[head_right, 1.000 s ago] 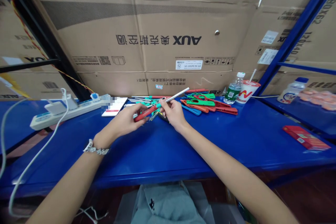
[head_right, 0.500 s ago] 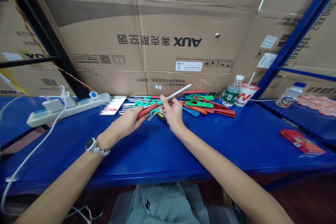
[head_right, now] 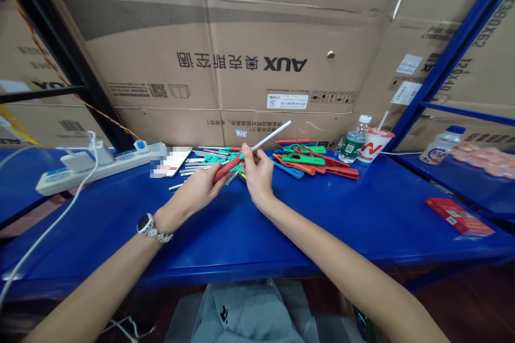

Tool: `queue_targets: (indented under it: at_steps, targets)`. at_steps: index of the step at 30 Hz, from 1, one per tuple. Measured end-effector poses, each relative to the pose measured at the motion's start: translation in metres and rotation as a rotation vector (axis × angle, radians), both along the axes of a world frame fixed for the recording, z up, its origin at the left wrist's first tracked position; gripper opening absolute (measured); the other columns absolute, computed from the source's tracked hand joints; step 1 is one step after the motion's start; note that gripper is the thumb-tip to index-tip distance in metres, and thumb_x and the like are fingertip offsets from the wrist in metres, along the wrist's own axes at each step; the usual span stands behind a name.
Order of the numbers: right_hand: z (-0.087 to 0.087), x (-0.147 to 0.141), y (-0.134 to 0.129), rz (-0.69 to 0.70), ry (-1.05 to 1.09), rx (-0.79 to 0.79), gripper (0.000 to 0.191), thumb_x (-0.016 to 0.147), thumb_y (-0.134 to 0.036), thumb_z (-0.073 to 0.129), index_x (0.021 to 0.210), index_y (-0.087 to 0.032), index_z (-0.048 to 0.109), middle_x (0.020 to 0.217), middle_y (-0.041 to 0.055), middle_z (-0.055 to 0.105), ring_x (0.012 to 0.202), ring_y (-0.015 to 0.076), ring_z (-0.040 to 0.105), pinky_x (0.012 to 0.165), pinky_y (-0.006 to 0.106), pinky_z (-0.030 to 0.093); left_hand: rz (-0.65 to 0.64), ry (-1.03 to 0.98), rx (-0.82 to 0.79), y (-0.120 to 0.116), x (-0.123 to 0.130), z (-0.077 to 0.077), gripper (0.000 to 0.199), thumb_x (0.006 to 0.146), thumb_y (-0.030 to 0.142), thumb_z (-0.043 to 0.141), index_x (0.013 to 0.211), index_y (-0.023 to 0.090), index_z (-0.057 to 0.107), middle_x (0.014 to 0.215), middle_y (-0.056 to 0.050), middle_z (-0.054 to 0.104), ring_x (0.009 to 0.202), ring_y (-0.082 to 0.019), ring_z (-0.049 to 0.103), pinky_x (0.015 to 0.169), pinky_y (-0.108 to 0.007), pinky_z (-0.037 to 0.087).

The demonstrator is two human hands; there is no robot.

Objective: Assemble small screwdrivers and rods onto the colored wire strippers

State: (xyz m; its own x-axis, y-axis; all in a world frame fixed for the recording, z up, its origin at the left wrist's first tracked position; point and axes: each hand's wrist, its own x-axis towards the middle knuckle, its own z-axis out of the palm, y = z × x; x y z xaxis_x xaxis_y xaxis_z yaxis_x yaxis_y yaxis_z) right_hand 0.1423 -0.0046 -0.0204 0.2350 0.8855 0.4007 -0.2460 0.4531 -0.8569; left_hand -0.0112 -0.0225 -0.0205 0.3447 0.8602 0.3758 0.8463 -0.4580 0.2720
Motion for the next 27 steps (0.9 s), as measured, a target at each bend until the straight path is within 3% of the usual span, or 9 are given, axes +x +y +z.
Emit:
queue_targets:
  at_steps: [5,10,14,17,20,23,25,27]
  targets:
    - [0.003,0.0,-0.001,0.019,-0.085,-0.03,0.043,0.085,-0.063,0.063,0.076,-0.021,0.068,0.057,-0.0027,0.044,0.051,0.0109,0.038,0.048,0.027,0.031,-0.034,-0.093,0.009,0.0,0.0,-0.004,0.019,0.102,0.037,0.046,0.097,0.02,0.055,0.07,-0.005,0.063,0.063,-0.024,0.064,0.059,-0.03,0.039]
    - [-0.012,0.004,0.001,0.084,-0.161,-0.086,0.053,0.085,-0.071,0.057,0.087,-0.02,0.072,0.063,-0.0008,0.05,0.057,0.0134,0.046,0.052,0.026,0.037,-0.041,-0.144,-0.008,0.002,0.0,-0.007,0.021,0.101,0.039,0.047,0.093,0.021,0.055,0.073,-0.004,0.063,0.064,-0.023,0.062,0.06,-0.03,0.039]
    - [-0.029,-0.003,-0.007,0.144,-0.41,-0.019,0.049,0.091,-0.068,0.052,0.094,-0.022,0.069,0.091,0.006,0.063,0.088,0.0198,0.059,0.075,0.031,0.05,-0.082,-0.228,-0.029,0.004,0.006,-0.011,0.016,0.096,0.029,0.05,0.104,0.019,0.059,0.079,-0.005,0.066,0.069,-0.024,0.064,0.064,-0.033,0.046]
    - [-0.033,-0.007,-0.008,0.119,-0.46,0.045,0.04,0.089,-0.06,0.06,0.104,-0.023,0.064,0.108,0.0074,0.064,0.103,0.0216,0.06,0.089,0.034,0.05,-0.244,-0.295,-0.045,0.0,0.012,-0.009,0.04,0.089,0.021,0.053,0.129,0.019,0.054,0.104,-0.01,0.07,0.089,-0.025,0.068,0.076,-0.036,0.053]
    - [-0.025,0.002,0.003,0.159,-0.394,0.015,0.034,0.092,-0.056,0.055,0.093,-0.023,0.06,0.09,0.0046,0.066,0.088,0.021,0.064,0.083,0.035,0.051,-0.321,-0.241,0.0,-0.002,0.011,-0.001,0.05,0.087,0.027,0.06,0.136,0.018,0.053,0.124,-0.014,0.064,0.109,-0.029,0.064,0.093,-0.043,0.052]
    - [-0.009,0.023,0.022,0.281,-0.393,-0.034,0.03,0.088,-0.053,0.058,0.088,-0.024,0.055,0.071,0.0,0.061,0.067,0.0191,0.061,0.069,0.034,0.049,-0.249,-0.232,0.06,0.001,0.0,0.009,0.03,0.095,0.038,0.057,0.115,0.018,0.066,0.109,-0.011,0.066,0.102,-0.028,0.064,0.093,-0.046,0.051]
    - [0.003,0.039,0.037,0.292,-0.543,-0.036,0.021,0.09,-0.046,0.057,0.095,-0.025,0.052,0.066,-0.0031,0.058,0.056,0.0169,0.056,0.062,0.033,0.046,-0.181,-0.288,0.137,0.009,-0.011,0.015,0.026,0.099,0.039,0.051,0.099,0.018,0.066,0.098,-0.008,0.066,0.093,-0.024,0.064,0.086,-0.042,0.052]
    - [0.015,0.052,0.053,0.19,-0.85,-0.013,0.019,0.088,-0.037,0.06,0.101,-0.026,0.053,0.062,-0.0052,0.053,0.051,0.0149,0.048,0.058,0.031,0.041,-0.129,-0.302,0.231,0.022,-0.024,0.018,0.023,0.101,0.036,0.048,0.097,0.018,0.064,0.097,-0.007,0.064,0.092,-0.023,0.064,0.084,-0.038,0.052]
